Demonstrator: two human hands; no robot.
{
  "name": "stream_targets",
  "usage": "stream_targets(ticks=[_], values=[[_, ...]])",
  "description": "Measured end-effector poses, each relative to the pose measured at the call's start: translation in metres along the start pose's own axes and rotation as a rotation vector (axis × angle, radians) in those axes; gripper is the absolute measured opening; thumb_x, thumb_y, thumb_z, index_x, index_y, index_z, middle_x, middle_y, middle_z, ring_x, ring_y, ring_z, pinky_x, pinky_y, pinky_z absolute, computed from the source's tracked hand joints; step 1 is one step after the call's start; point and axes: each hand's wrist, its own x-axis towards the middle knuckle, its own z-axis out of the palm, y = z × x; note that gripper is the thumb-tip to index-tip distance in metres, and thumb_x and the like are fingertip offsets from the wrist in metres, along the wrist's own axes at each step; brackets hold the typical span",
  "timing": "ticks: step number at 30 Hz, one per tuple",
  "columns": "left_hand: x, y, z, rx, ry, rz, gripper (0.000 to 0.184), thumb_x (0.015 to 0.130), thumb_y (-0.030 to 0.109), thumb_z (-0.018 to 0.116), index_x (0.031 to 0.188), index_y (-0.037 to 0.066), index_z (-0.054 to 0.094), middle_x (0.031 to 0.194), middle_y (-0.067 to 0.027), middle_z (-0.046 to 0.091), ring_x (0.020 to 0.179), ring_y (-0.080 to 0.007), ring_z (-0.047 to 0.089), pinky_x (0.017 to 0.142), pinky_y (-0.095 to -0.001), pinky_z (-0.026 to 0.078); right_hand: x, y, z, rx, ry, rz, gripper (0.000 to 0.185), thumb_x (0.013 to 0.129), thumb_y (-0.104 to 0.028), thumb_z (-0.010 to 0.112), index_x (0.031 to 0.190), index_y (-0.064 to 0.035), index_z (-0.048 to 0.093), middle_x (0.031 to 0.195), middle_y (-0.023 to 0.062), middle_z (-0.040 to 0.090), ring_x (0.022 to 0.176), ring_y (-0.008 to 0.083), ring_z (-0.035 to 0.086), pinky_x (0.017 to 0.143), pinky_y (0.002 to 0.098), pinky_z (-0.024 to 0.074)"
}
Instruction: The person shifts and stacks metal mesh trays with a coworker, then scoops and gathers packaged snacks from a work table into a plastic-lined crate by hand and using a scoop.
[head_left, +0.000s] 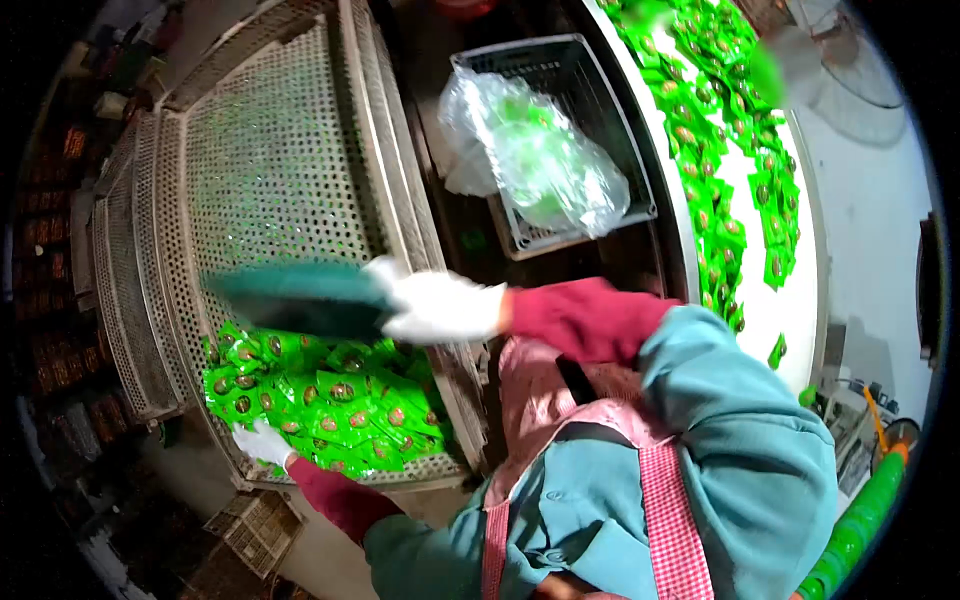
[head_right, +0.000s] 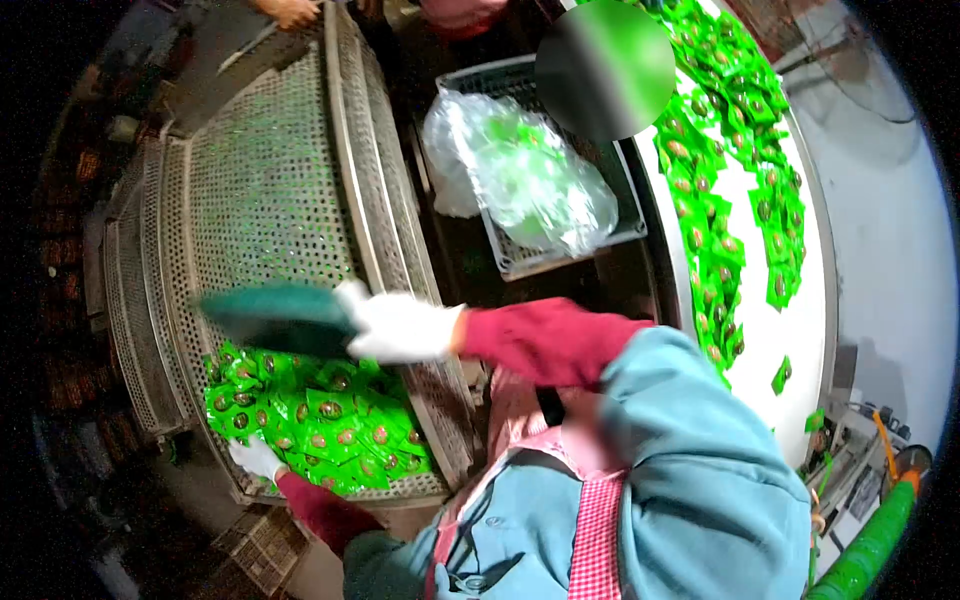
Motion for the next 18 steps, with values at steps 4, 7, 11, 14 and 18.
stream_targets(ticks=[4,7,11,14,18], values=[[0.005,0.109,-0.062,-0.183,0.124,0.259,0.052,0.089,0.028,0.057,0.133,0.002,0.049,0.140,-0.0247,0.043,0.131,-0.0369,0.039,0.107,-0.0470,0.032,-0.116,0.103,-0.106,0.022,0.319,0.535,0.037,0.085,-0.025,0.060,0.114,-0.0024,0.057,0.069,0.0093,0.063,0.055,0.0166,0.059,0.050,0.0336,0.0493],[0.009,0.195,-0.076,-0.321,0.166,0.457,0.048,0.085,0.019,0.061,0.128,-0.001,0.052,0.141,-0.0241,0.041,0.128,-0.0370,0.039,0.108,-0.0467,0.031,-0.217,0.147,-0.161,0.296,1.006,0.538,0.028,0.090,-0.033,0.061,0.079,-0.0069,0.062,0.057,-0.0029,0.053,0.045,0.0064,0.047,0.042,0.0217,0.0346],[-0.015,0.323,-0.078,-0.576,0.152,0.865,0.051,0.081,0.019,0.066,0.127,0.003,0.054,0.137,-0.0204,0.043,0.127,-0.0354,0.040,0.109,-0.0447,0.030,-0.356,0.181,-0.190,0.269,1.409,0.727,0.034,0.091,-0.036,0.060,0.072,-0.0084,0.061,0.056,-0.0030,0.053,0.044,0.0074,0.047,0.042,0.0240,0.0344],[-0.073,0.424,-0.112,-0.754,-0.032,1.109,0.041,0.083,0.013,0.062,0.123,0.004,0.057,0.131,-0.0158,0.050,0.124,-0.0303,0.044,0.109,-0.0411,0.031,-0.474,0.236,-0.154,0.209,1.654,0.918,0.033,0.090,-0.036,0.061,0.077,-0.0052,0.060,0.059,-0.0026,0.054,0.045,0.0075,0.046,0.042,0.0259,0.0341],[-0.133,0.507,-0.108,-0.915,-0.262,1.339,0.036,0.084,0.011,0.062,0.119,0.005,0.058,0.127,-0.0133,0.053,0.120,-0.0289,0.049,0.106,-0.0364,0.036,-0.556,0.240,-0.067,0.059,1.852,1.073,0.033,0.090,-0.032,0.060,0.090,0.0011,0.060,0.071,0.0071,0.060,0.061,0.0172,0.055,0.058,0.0332,0.0439]])
